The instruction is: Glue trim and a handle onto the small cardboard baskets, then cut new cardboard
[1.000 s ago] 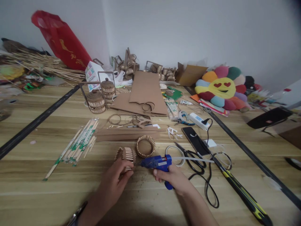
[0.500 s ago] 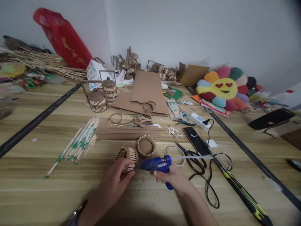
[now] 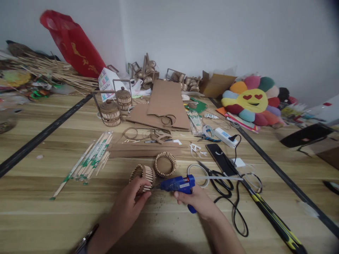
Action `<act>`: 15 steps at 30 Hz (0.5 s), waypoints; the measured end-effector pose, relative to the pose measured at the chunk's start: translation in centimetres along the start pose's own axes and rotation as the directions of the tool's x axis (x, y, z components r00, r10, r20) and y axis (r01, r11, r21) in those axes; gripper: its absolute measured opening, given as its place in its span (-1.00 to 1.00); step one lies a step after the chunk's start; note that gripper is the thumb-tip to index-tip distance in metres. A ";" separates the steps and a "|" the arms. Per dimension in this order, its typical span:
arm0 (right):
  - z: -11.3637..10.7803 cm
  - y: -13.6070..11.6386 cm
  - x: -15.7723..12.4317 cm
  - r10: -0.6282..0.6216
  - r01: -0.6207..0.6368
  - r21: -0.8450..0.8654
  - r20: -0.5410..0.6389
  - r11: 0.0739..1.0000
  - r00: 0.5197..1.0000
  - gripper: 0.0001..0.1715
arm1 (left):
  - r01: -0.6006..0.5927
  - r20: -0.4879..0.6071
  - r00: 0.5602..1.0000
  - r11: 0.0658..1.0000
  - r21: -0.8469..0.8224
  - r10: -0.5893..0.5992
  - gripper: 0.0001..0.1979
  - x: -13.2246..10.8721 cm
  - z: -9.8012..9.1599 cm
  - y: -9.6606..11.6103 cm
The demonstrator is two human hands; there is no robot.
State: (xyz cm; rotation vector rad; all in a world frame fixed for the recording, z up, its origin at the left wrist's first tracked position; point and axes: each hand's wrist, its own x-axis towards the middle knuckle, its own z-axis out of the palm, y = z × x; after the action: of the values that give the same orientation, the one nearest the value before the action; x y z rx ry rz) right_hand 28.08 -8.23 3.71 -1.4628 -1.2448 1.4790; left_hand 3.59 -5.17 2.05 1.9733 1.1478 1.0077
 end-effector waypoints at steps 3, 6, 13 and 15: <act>0.0 0.3 0.2 -0.007 0.007 0.002 -0.014 1.000 1.000 -0.37 | 0.004 -0.004 1.000 1.000 0.001 -0.004 -0.90 0.0 -0.1 0.0; 0.1 0.5 0.3 -0.007 0.007 -0.001 -0.002 1.000 1.000 -0.39 | 0.004 -0.007 1.000 1.000 -0.004 -0.004 -0.90 0.0 -0.1 0.1; 0.4 0.2 0.1 -0.001 0.001 0.002 -0.003 1.000 1.000 -0.41 | -0.005 -0.046 0.999 1.000 -0.004 0.004 -0.94 0.1 -0.1 0.4; 0.4 0.1 0.0 -0.001 0.001 -0.003 -0.014 1.000 1.000 -0.41 | -0.004 -0.058 0.998 1.000 -0.002 0.004 -0.94 0.1 0.0 0.4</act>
State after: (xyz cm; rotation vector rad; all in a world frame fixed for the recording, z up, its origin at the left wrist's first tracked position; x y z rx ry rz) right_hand 27.67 -8.28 3.54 -1.4715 -1.2399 1.4643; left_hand 3.79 -5.30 2.42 1.9568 1.1734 1.0743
